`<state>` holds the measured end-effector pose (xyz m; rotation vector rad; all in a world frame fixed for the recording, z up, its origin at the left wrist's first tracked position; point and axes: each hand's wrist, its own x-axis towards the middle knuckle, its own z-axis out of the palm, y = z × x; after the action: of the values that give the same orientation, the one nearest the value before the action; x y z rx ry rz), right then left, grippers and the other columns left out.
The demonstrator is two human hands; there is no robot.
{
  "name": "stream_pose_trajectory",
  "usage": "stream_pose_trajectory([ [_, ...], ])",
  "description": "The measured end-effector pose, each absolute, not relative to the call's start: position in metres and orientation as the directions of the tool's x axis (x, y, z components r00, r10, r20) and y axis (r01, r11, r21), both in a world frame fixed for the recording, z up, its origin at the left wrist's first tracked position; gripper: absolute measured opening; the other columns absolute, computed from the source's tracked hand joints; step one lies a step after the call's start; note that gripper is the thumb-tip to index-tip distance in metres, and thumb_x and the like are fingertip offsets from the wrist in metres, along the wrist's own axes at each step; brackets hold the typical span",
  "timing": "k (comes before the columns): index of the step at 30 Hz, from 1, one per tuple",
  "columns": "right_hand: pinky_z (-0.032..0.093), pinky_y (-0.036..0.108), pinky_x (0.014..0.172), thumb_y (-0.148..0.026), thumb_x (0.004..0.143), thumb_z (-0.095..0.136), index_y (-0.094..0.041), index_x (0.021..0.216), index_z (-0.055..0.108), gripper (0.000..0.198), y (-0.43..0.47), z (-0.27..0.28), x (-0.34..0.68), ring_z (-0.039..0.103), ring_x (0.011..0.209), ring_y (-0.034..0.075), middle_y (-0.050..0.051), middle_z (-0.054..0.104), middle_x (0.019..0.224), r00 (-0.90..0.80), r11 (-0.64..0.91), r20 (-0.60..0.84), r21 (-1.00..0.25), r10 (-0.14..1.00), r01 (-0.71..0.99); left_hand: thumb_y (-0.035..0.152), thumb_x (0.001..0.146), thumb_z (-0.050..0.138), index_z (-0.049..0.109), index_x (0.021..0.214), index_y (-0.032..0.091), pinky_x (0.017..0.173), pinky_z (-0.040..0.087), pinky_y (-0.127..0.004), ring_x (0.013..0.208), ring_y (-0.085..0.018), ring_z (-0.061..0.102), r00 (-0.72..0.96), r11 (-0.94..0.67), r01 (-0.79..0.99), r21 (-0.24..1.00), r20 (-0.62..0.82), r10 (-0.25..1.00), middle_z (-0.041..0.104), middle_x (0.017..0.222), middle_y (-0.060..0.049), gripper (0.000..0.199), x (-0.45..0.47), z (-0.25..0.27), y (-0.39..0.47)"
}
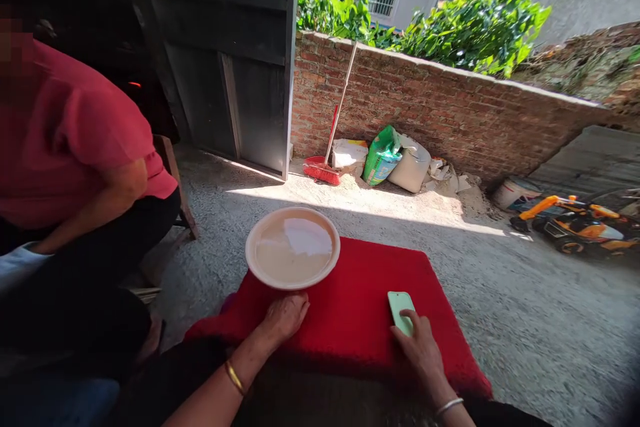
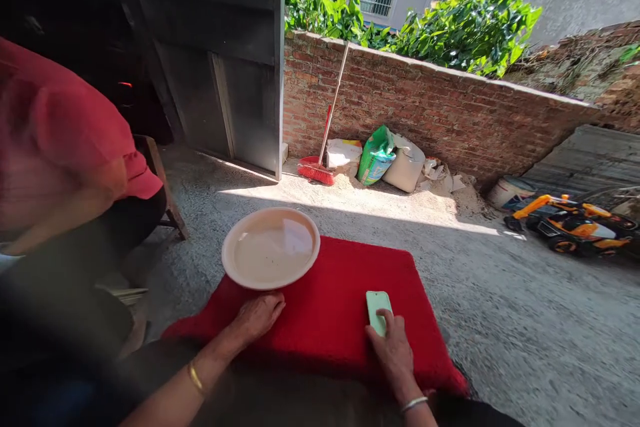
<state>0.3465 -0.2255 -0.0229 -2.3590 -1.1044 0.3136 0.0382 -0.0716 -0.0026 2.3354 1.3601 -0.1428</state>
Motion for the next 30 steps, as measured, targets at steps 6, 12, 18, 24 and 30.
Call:
stream_pose_trajectory([
  [6, 0.048, 0.033, 0.088, -0.041, 0.068, 0.064, -0.027, 0.105, 0.070, 0.040, -0.270, -0.019, 0.265, 0.062, 0.098, 0.024, 0.003, 0.065, 0.100, 0.222, -0.224, -0.114, -0.788, 0.968, 0.573, 0.031, 0.102, 0.037, 0.066, 0.101, 0.023, 0.080, 0.050, -0.032, 0.101, -0.024, 0.071, 0.530, -0.450, 0.841, 0.298, -0.296, 0.794, 0.075, 0.104, -0.009, 0.030, 0.037, 0.001, -0.072],
  [12, 0.046, 0.057, 0.093, -0.070, 0.059, 0.058, -0.027, 0.091, 0.064, 0.054, -0.321, -0.005, 0.388, 0.061, 0.106, 0.044, 0.015, 0.067, 0.097, 0.836, -0.606, 0.000, -0.689, 0.548, 0.397, 0.030, 0.101, 0.039, 0.067, 0.100, 0.023, 0.082, 0.050, -0.033, 0.103, -0.025, 0.070, 0.556, -0.475, 0.824, 0.310, -0.273, 0.785, 0.075, 0.104, -0.009, 0.029, 0.037, -0.001, -0.072],
  [18, 0.053, 0.053, 0.085, -0.067, 0.054, 0.062, -0.028, 0.085, 0.063, 0.050, -0.324, -0.028, 0.348, 0.065, 0.092, 0.040, 0.010, 0.064, 0.085, 0.825, -0.573, 0.074, -0.685, 0.560, 0.450, 0.029, 0.100, 0.040, 0.067, 0.100, 0.022, 0.086, 0.050, -0.034, 0.104, -0.024, 0.070, 0.559, -0.478, 0.820, 0.315, -0.264, 0.786, 0.075, 0.105, -0.010, 0.028, 0.038, 0.002, -0.072],
  [24, 0.054, 0.043, 0.089, -0.048, 0.069, 0.068, -0.033, 0.102, 0.069, 0.036, -0.311, -0.042, 0.277, 0.066, 0.099, 0.030, 0.003, 0.068, 0.100, 0.454, -0.231, 0.059, -0.799, 0.889, 0.556, 0.029, 0.101, 0.039, 0.066, 0.101, 0.022, 0.084, 0.051, -0.035, 0.104, -0.025, 0.070, 0.553, -0.480, 0.827, 0.291, -0.270, 0.788, 0.075, 0.106, -0.010, 0.028, 0.035, 0.003, -0.072],
  [30, 0.046, 0.055, 0.102, -0.077, 0.054, 0.057, -0.019, 0.103, 0.059, 0.076, -0.334, -0.033, 0.386, 0.057, 0.114, 0.042, 0.019, 0.062, 0.114, 0.906, -0.648, 0.117, -0.661, 0.408, 0.378, 0.030, 0.101, 0.039, 0.065, 0.100, 0.023, 0.085, 0.051, -0.035, 0.104, -0.025, 0.070, 0.570, -0.493, 0.815, 0.303, -0.265, 0.778, 0.074, 0.106, -0.009, 0.027, 0.036, 0.000, -0.072],
])
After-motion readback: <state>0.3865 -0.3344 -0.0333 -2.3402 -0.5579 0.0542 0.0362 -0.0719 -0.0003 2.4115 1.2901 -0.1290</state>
